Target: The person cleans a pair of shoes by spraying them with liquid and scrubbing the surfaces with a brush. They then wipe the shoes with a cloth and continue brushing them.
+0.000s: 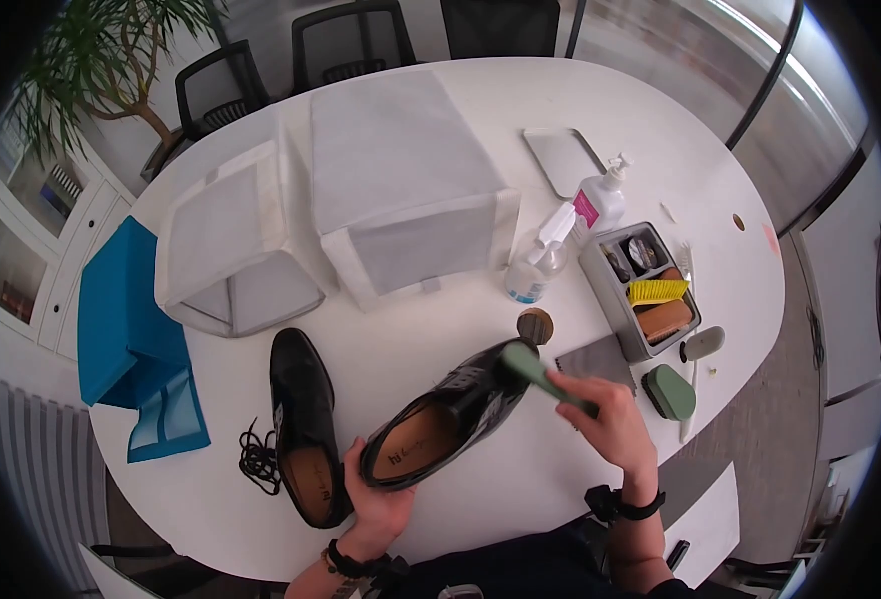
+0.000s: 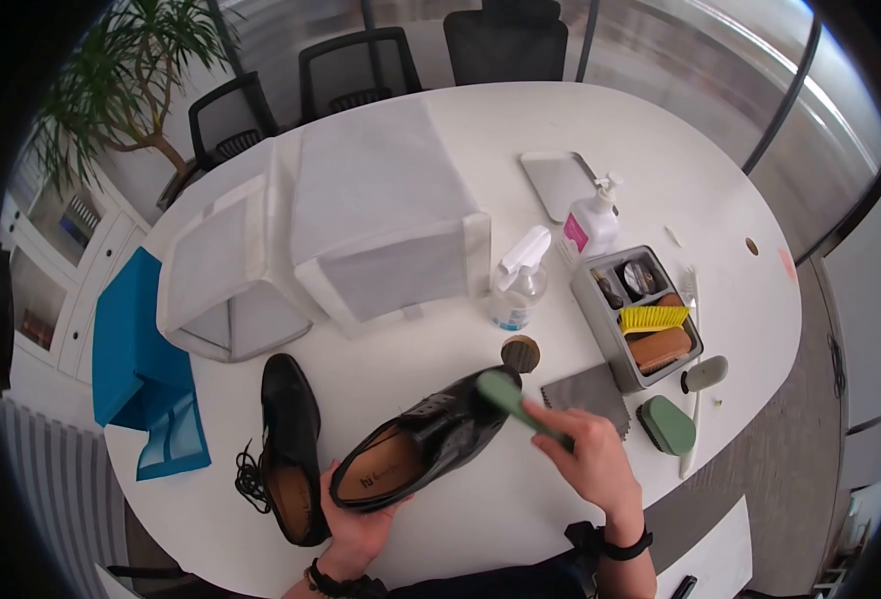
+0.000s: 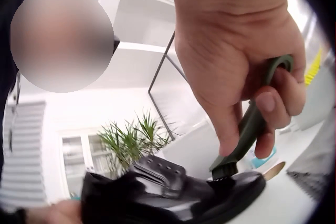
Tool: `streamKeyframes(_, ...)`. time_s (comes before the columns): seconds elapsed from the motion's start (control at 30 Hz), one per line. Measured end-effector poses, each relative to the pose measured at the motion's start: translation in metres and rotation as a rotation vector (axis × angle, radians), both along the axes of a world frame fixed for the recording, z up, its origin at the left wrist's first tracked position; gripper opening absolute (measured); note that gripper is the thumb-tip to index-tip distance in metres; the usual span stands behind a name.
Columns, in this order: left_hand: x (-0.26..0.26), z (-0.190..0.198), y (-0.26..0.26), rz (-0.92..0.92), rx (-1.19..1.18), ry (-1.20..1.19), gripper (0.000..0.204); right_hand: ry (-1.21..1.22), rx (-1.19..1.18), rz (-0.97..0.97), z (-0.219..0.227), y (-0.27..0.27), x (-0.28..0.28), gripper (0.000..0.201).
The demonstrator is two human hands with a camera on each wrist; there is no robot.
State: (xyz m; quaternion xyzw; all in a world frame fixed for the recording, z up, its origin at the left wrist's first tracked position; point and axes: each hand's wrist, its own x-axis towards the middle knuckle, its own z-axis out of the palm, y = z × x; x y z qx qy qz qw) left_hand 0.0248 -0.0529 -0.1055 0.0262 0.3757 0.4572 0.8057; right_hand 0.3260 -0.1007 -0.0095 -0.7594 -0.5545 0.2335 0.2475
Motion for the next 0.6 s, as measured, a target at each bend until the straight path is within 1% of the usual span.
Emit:
streamKeyframes(0.07,0.000,-0.001,-0.001,-0.016,0.014,0.037,0.068,0.307,0.041,0.216,0.003,-0.005,0.001,0.050)
streamKeyframes(0.13,0.000,-0.002,-0.001,-0.029,0.028,0.041,0.069,0.288,0.049,0.219,0.007,-0.003,0.004,0.048)
streamKeyframes(0.2,0.000,-0.001,-0.001,-0.041,0.045,0.045,0.069,0.276,-0.047,0.085,0.004,-0.001,0.012,0.046)
streamKeyframes(0.23,0.001,0.001,-0.001,-0.038,0.036,0.060,0.068,0.242,-0.039,0.045,0.005,-0.001,0.012,0.044)
streamKeyframes(0.27,0.001,0.002,0.000,-0.032,0.029,0.074,0.067,0.240,-0.037,0.049,0.007,-0.001,0.013,0.044)
streamKeyframes(0.33,0.001,0.004,0.001,-0.016,0.030,0.060,0.064,0.197,0.021,0.263,0.010,-0.004,0.017,0.045)
streamKeyframes(0.37,0.001,0.005,0.001,-0.008,0.028,0.047,0.061,0.198,0.019,0.264,0.009,-0.006,0.018,0.045)
streamKeyframes(0.43,0.001,0.012,0.003,-0.009,0.026,0.050,0.057,0.329,0.035,0.255,0.005,-0.008,0.021,0.044)
streamKeyframes(0.47,0.000,0.013,0.004,-0.009,0.025,0.054,0.054,0.328,0.035,0.253,0.005,-0.009,0.023,0.044)
streamKeyframes(0.53,-0.005,0.011,0.005,-0.032,0.025,0.023,0.056,0.156,-0.015,0.211,0.004,-0.009,0.026,0.044)
streamKeyframes(0.6,-0.006,0.011,0.005,-0.054,0.024,-0.006,0.058,0.145,-0.013,0.200,0.003,-0.012,0.028,0.045)
